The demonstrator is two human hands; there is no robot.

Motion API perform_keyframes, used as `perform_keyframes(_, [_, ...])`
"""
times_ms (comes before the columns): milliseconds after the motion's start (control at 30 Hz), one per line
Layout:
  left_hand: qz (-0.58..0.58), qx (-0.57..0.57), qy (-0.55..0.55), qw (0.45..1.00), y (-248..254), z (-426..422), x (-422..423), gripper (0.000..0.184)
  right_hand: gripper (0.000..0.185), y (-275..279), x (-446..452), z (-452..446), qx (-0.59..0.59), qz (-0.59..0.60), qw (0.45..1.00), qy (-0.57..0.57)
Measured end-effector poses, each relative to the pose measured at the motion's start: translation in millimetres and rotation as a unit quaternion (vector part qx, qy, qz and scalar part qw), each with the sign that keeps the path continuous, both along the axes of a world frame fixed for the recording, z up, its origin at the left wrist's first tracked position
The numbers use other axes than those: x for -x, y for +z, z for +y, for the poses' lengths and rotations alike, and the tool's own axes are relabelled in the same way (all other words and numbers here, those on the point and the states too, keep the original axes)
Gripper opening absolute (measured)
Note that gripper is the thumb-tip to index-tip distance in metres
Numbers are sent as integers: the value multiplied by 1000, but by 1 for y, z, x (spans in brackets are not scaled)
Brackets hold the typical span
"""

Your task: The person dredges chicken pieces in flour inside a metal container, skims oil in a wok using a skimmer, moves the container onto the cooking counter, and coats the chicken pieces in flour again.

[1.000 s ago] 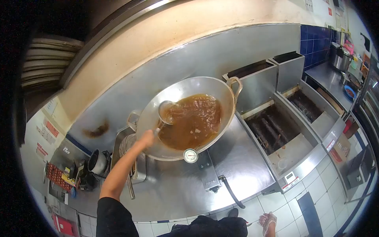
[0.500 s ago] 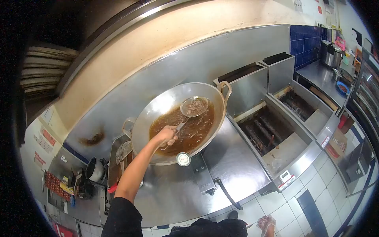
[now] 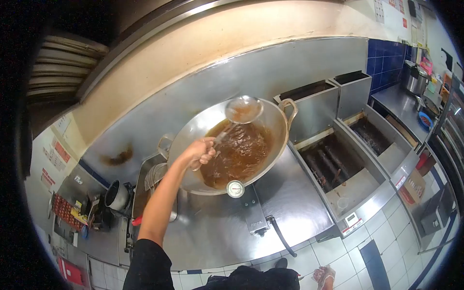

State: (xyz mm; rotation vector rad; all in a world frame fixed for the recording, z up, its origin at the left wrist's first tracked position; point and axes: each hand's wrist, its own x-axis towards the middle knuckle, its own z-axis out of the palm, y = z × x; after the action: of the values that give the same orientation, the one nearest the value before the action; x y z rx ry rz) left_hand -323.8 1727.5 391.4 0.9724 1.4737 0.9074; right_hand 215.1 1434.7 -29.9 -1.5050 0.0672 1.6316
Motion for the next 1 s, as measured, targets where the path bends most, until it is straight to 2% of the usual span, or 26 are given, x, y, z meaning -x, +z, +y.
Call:
perform_keyframes(67, [45,-5,12,999,2,-3,30,53,45,-15,-2,5,15,6,1000,-8])
perform_keyframes(133, [185,-38,51,981,8,-16,56,46,46,-25,-7,9,31,10,999,29])
perform_keyframes(200, [409,-84,56,907,1,-19,94,35,47,-30,-8,9,11,9,999,43])
perform_keyframes(267, [540,-34,96,835,-8,-16,123,28,44,-32,-7,15,18,-1,999,48])
perform_keyframes(300, [539,-29,93,837,-16,-18,130,28,42,-31,-9,15,5,20,998,52])
perform_keyframes(367, [698,-10,85,711,-31,-18,140,27,42,-31,-8,19,11,22,998,56])
perform_keyframes(467, [689,18,56,722,-57,-17,122,27,43,-34,-10,16,-3,39,997,61])
perform_keyframes(533, [665,1,31,747,-72,-12,93,26,44,-31,-9,13,-10,-2,998,58])
perform_keyframes(633, [588,22,13,808,-93,16,59,28,49,-24,-7,9,5,2,1000,13])
perform_keyframes(800, [422,32,24,906,-89,42,-7,28,47,-34,-12,-3,8,12,1000,1])
perform_keyframes(833, [425,27,22,905,-84,46,-15,28,47,-38,-14,-5,11,28,1000,-7])
perform_keyframes(900, [223,30,16,974,-77,47,-31,34,47,-39,-14,-12,4,25,999,-24])
perform_keyframes(933, [116,33,12,993,-70,43,-39,40,47,-34,-11,-14,4,24,999,-27])
perform_keyframes(1000, [84,37,-6,996,-55,39,-47,42,46,-25,-10,-14,-21,-3,1000,-8])
